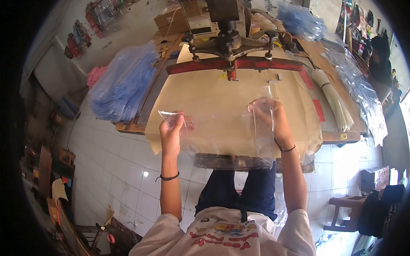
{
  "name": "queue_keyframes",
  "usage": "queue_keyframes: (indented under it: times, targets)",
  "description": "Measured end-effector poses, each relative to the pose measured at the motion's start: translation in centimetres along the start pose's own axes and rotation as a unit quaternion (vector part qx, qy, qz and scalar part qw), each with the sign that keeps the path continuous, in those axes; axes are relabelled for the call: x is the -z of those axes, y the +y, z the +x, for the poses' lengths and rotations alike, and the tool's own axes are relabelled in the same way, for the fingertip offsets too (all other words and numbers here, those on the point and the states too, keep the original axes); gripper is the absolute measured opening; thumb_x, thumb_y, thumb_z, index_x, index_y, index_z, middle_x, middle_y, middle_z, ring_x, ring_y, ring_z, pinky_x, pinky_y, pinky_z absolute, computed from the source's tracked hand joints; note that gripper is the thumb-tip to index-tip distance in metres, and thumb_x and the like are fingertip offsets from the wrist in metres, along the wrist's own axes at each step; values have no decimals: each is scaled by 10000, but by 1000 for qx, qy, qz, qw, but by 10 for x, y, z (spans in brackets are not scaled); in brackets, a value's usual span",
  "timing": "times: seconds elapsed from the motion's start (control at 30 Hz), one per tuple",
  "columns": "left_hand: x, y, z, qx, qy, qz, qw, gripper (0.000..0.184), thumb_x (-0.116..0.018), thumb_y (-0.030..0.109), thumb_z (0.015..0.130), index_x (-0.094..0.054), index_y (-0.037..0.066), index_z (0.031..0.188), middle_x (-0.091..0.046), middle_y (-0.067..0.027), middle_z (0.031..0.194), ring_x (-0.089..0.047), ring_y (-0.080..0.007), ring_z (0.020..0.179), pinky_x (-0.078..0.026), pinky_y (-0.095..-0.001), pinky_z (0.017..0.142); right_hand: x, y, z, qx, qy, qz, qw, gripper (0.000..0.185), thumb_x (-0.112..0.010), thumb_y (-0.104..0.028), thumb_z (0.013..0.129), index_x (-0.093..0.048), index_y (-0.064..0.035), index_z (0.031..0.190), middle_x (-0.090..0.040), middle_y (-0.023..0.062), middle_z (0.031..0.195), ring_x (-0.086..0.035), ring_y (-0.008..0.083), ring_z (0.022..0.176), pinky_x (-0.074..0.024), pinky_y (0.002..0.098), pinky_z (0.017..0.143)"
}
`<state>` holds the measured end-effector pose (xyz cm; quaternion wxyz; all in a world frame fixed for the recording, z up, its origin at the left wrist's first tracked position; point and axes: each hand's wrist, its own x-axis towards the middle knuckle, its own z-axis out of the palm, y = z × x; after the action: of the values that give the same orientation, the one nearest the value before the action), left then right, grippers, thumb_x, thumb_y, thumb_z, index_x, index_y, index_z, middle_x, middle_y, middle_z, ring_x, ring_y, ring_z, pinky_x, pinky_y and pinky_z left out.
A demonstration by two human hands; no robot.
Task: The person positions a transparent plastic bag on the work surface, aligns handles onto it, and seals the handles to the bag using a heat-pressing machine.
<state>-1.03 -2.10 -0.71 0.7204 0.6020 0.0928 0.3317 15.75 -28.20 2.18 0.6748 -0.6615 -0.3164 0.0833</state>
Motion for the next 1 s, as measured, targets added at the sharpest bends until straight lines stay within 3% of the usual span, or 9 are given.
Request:
queue_keyframes:
  times: [0.33,0.43,0.53,0.63,0.8,1.0]
  targets:
    - [-7,-10,-15,-11,75,2,997,304,-678,219,988,-623,-55,1107,-708,-171,933,-719,-248,742,-601,-373,664,-4,4,-2,-37,27,33,998,268,-672,-233,986,-700,27,1046,-707,28,848,-639,81,748,-509,248,690]
    - [-2,-5,-19,4,89,-2,996,310,-681,222,984,-617,-54,1111,-710,-174,932,-718,-250,736,-597,-376,658,2,-1,-2,-147,2,92,985,303,-655,-286,1010,-695,13,1035,-686,17,907,-623,61,800,-507,231,696]
    - [-3,4,-22,21,82,-6,996,318,-687,235,978,-617,-46,1109,-711,-175,931,-719,-252,734,-594,-376,654,9,10,0,-118,-36,85,989,296,-691,-249,975,-692,24,1092,-719,41,906,-644,88,813,-513,259,741]
    - [1,12,-25,40,66,-4,997,320,-691,253,974,-623,-35,1095,-712,-164,925,-719,-253,731,-594,-372,650,3,12,-2,-10,-22,14,1000,262,-734,-202,944,-696,11,1092,-723,31,923,-644,93,855,-512,263,772]
    - [4,12,-33,49,36,-4,998,269,-672,211,988,-630,-37,1083,-711,-175,950,-729,-269,767,-611,-375,648,3,6,-4,-41,-51,16,998,207,-767,-159,914,-704,-8,1041,-717,14,900,-641,92,859,-510,265,772]
    - [-9,2,-33,-40,54,-29,997,259,-689,207,981,-629,-32,1061,-693,-144,909,-724,-265,749,-611,-382,593,3,11,-10,-32,-17,57,998,159,-759,-173,927,-707,-24,950,-710,11,862,-635,78,812,-504,260,748]
